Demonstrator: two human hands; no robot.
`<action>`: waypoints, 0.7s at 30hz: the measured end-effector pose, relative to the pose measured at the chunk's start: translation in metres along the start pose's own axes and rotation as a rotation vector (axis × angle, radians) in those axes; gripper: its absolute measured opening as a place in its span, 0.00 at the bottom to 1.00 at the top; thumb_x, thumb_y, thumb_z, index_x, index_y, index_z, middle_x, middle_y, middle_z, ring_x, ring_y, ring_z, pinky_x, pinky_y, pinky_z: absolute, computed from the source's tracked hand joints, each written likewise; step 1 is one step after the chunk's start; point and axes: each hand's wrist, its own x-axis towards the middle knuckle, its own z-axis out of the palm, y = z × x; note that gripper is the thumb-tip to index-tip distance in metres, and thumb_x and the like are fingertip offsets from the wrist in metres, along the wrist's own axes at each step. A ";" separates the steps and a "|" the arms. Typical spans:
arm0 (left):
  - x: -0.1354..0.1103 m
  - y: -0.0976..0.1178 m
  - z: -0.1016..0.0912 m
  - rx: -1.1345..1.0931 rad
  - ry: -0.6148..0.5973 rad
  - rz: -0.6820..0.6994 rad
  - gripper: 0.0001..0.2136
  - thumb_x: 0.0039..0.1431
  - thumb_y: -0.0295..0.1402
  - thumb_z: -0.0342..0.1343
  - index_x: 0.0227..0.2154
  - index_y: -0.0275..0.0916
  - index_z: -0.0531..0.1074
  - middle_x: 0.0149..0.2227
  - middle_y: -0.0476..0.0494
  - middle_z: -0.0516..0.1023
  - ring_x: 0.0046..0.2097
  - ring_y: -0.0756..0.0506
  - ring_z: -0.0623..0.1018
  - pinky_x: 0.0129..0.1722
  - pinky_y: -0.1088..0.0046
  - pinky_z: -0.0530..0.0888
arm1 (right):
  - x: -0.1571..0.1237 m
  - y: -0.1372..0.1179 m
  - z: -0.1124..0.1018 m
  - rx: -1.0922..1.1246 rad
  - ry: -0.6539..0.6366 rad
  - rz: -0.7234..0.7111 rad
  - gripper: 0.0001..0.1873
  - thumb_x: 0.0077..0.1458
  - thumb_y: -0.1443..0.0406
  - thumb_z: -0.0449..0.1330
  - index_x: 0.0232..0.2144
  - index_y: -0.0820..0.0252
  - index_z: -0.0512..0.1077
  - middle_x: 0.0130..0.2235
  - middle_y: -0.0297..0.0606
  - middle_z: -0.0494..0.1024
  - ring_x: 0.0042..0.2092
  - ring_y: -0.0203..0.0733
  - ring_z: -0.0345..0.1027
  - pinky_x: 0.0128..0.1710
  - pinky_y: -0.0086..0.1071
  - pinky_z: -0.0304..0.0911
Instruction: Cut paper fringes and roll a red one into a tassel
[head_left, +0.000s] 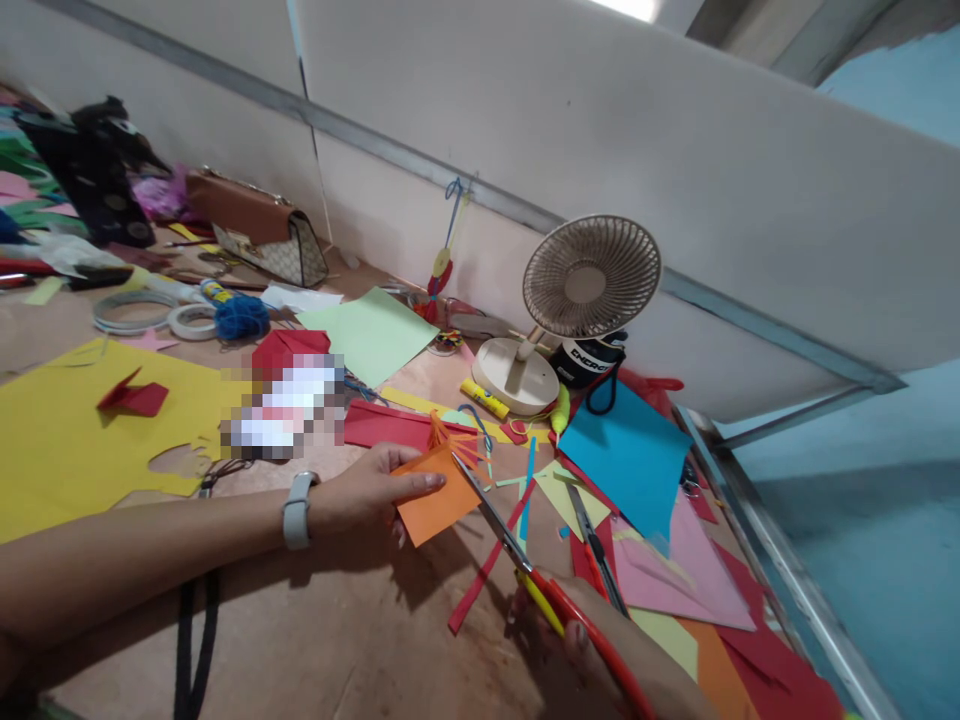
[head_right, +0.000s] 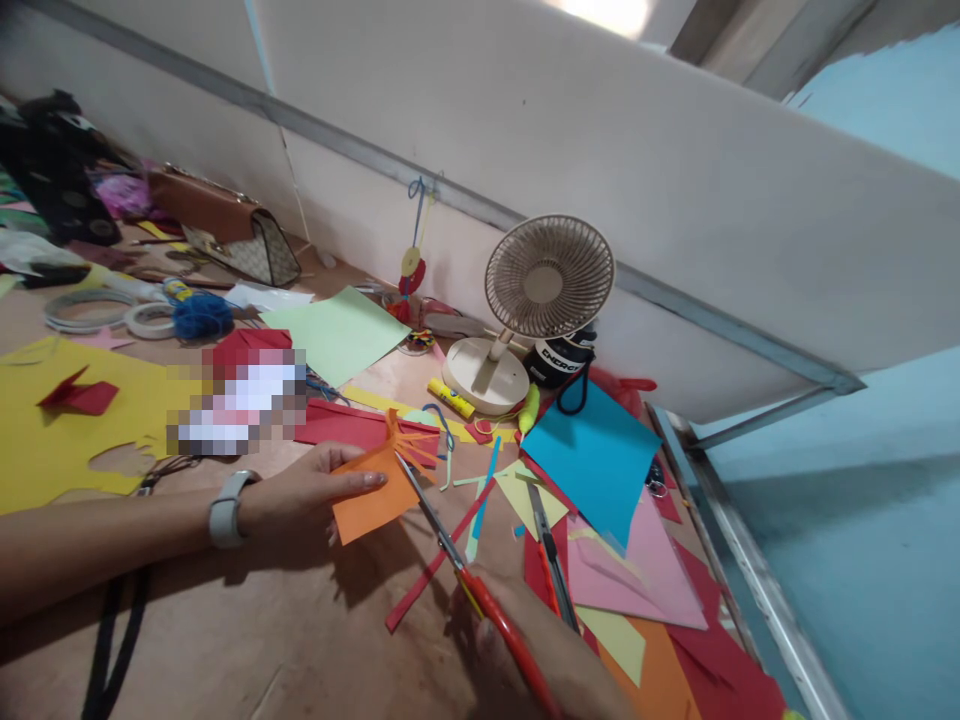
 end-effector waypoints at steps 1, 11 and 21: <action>0.000 0.000 0.000 -0.006 0.000 -0.004 0.16 0.51 0.42 0.63 0.37 0.33 0.77 0.28 0.41 0.78 0.25 0.49 0.75 0.23 0.77 0.68 | 0.000 -0.001 0.000 0.015 -0.006 0.001 0.30 0.58 0.42 0.42 0.32 0.59 0.69 0.34 0.43 0.74 0.35 0.43 0.67 0.36 0.33 0.67; -0.003 0.002 0.007 -0.089 -0.023 -0.013 0.15 0.51 0.39 0.64 0.36 0.32 0.78 0.31 0.39 0.80 0.28 0.48 0.77 0.27 0.76 0.70 | -0.003 0.004 -0.002 -0.023 -0.040 -0.001 0.23 0.59 0.47 0.46 0.34 0.58 0.69 0.35 0.44 0.74 0.38 0.48 0.68 0.42 0.37 0.65; -0.003 0.002 0.007 -0.163 -0.026 -0.030 0.12 0.50 0.36 0.65 0.35 0.33 0.77 0.31 0.40 0.79 0.31 0.47 0.78 0.31 0.74 0.72 | 0.000 0.001 0.003 -0.045 -0.015 -0.050 0.31 0.58 0.41 0.39 0.32 0.59 0.68 0.33 0.41 0.72 0.34 0.43 0.66 0.35 0.33 0.65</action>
